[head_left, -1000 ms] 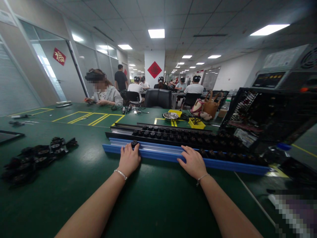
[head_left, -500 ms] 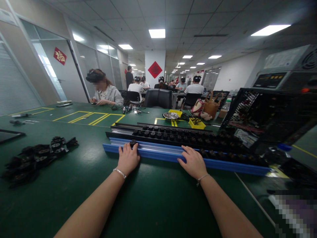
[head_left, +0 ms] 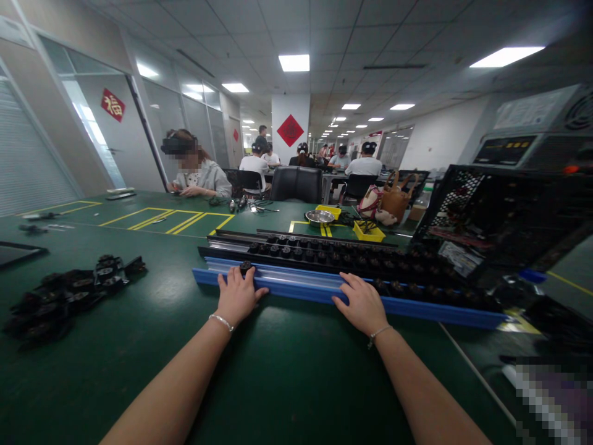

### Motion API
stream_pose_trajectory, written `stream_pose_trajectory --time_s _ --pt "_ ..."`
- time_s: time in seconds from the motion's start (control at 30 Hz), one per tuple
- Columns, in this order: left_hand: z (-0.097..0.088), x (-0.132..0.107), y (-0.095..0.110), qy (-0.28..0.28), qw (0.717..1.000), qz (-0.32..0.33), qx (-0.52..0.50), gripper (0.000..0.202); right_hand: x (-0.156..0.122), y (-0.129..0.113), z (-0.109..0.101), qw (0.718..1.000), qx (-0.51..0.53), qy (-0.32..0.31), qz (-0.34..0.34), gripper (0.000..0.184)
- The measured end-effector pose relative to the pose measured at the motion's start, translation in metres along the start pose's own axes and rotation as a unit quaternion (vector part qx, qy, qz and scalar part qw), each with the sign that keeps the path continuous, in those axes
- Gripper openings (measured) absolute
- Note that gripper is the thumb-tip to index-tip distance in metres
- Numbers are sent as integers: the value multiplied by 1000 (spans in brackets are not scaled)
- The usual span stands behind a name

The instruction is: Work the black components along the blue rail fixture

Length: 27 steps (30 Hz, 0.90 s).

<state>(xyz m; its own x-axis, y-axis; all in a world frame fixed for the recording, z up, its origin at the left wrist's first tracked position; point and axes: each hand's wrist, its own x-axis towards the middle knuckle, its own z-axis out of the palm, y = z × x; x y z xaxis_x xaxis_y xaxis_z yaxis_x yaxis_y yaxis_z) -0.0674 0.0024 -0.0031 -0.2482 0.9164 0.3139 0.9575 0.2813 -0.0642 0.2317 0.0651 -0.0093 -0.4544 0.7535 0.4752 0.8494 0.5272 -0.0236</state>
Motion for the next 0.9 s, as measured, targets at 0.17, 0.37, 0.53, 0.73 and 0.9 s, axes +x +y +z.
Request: stream_pose_trajectory --time_s 0.17,0.37,0.53,0.73,0.9 --pt "0 1 -1 -10 1000 -12 -3 69 0 0 0 1000 3 -2 2 25" --pt "1 1 -2 -5 1000 -12 -3 68 0 0 -1 1000 -2 -4 2 26" --pt "2 2 -4 2 1000 -11 1 67 0 -1 -2 1000 -6 -8 4 25" --pt "5 4 -6 -4 1000 -20 -4 68 0 0 -1 1000 2 -4 5 24" --pt "1 4 -6 -9 1000 -26 -8 68 0 0 0 1000 -4 -4 2 25"
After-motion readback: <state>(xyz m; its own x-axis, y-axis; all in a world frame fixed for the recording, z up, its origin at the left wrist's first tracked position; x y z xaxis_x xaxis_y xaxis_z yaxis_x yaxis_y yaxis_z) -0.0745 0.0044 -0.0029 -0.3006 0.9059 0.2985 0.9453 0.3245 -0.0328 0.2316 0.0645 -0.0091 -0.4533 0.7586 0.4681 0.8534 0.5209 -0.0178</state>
